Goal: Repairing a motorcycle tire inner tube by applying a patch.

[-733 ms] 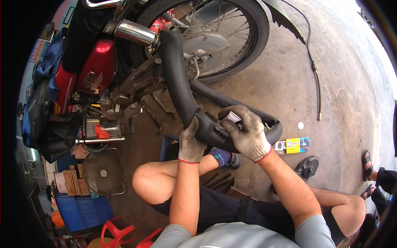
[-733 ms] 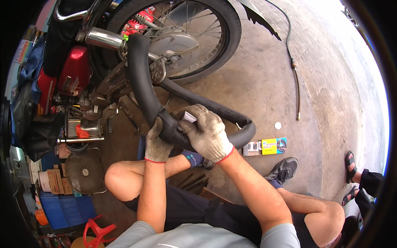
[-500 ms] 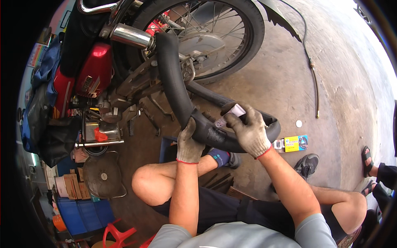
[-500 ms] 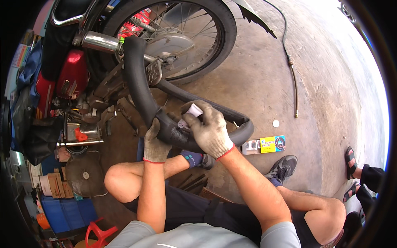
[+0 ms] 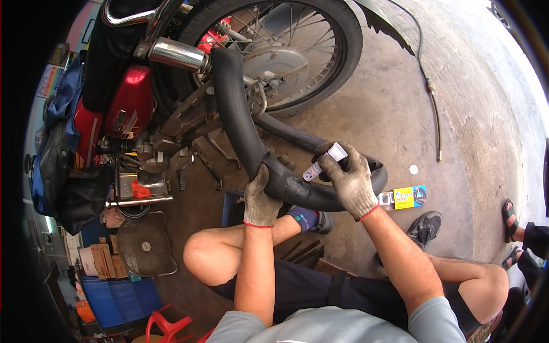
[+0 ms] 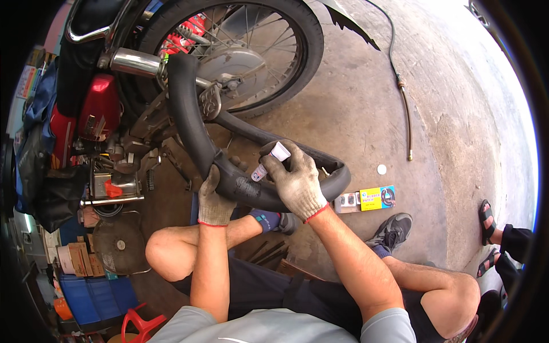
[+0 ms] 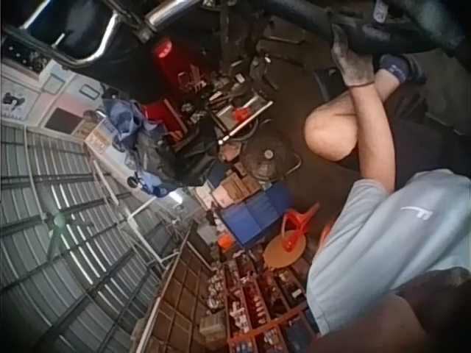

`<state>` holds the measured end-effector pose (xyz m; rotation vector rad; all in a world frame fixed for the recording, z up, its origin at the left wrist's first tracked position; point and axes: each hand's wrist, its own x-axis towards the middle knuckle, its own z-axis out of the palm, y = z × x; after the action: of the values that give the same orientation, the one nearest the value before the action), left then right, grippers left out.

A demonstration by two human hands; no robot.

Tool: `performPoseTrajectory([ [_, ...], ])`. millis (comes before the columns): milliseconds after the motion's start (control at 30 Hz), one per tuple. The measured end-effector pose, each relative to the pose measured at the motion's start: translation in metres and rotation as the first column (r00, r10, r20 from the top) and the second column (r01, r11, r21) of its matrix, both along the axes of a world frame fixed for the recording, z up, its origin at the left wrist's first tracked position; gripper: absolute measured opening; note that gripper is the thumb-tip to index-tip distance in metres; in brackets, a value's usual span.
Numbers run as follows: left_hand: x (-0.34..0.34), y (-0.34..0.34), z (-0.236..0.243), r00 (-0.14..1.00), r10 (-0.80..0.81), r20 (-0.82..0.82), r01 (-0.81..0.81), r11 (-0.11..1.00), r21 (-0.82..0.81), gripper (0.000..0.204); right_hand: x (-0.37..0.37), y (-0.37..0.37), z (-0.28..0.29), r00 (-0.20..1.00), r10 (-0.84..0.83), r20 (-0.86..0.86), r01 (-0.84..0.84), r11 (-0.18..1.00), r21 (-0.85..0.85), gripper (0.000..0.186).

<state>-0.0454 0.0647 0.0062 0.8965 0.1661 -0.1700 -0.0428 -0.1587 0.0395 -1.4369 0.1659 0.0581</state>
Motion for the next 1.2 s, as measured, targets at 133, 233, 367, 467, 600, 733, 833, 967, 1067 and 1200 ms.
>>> performPoseTrajectory([
  [133, 0.001, 0.001, -0.002, 1.0, 0.0, 0.0, 0.0, 1.0, -0.005, 0.056, -0.007, -0.003, 0.001, 0.99, 0.103, 0.102, -0.102, 0.995, -0.013, 0.021],
  [233, 0.001, 0.0, -0.002, 1.0, 0.008, 0.01, -0.008, 1.0, -0.001, 0.056, -0.012, 0.0, -0.004, 0.951, 0.102, 0.293, -0.068, 0.99, -0.127, 0.019],
  [367, -0.001, -0.004, 0.0, 0.999, 0.033, 0.014, -0.033, 0.999, 0.026, 0.058, -0.02, 0.001, -0.01, 0.837, 0.096, 0.539, 0.014, 0.98, -0.197, 0.021],
  [467, -0.001, -0.004, 0.002, 0.999, 0.039, 0.021, -0.04, 0.999, 0.031, 0.058, -0.021, 0.003, -0.011, 0.767, 0.16, 0.622, 0.0, 0.969, -0.249, 0.029],
  [600, -0.001, -0.004, 0.001, 0.999, 0.044, 0.021, -0.045, 0.998, 0.041, 0.057, -0.021, 0.004, -0.009, 0.768, 0.179, 0.615, 0.03, 0.949, -0.314, 0.029],
  [733, 0.0, -0.003, 0.002, 0.999, 0.027, 0.026, -0.027, 1.0, 0.01, 0.057, -0.022, 0.003, -0.008, 0.774, 0.221, 0.593, -0.004, 0.939, -0.345, 0.028],
  [833, -0.001, -0.004, 0.004, 0.999, 0.027, 0.029, -0.028, 1.0, 0.014, 0.058, -0.02, 0.003, -0.009, 0.786, 0.185, 0.59, 0.032, 0.941, -0.338, 0.026],
  [967, -0.002, -0.005, 0.005, 0.999, 0.04, 0.024, -0.04, 0.999, 0.029, 0.059, -0.019, 0.003, -0.011, 0.826, 0.096, 0.556, 0.053, 0.968, -0.247, 0.024],
  [1067, -0.001, -0.005, 0.004, 0.999, 0.044, 0.014, -0.044, 0.999, 0.02, 0.061, -0.02, 0.004, -0.012, 0.818, 0.121, 0.562, 0.016, 0.973, -0.232, 0.025],
  [1200, -0.001, -0.002, 0.003, 0.999, 0.032, 0.01, -0.032, 0.999, 0.02, 0.063, -0.015, 0.004, -0.011, 0.887, 0.056, 0.458, 0.071, 0.964, -0.256, 0.023],
])
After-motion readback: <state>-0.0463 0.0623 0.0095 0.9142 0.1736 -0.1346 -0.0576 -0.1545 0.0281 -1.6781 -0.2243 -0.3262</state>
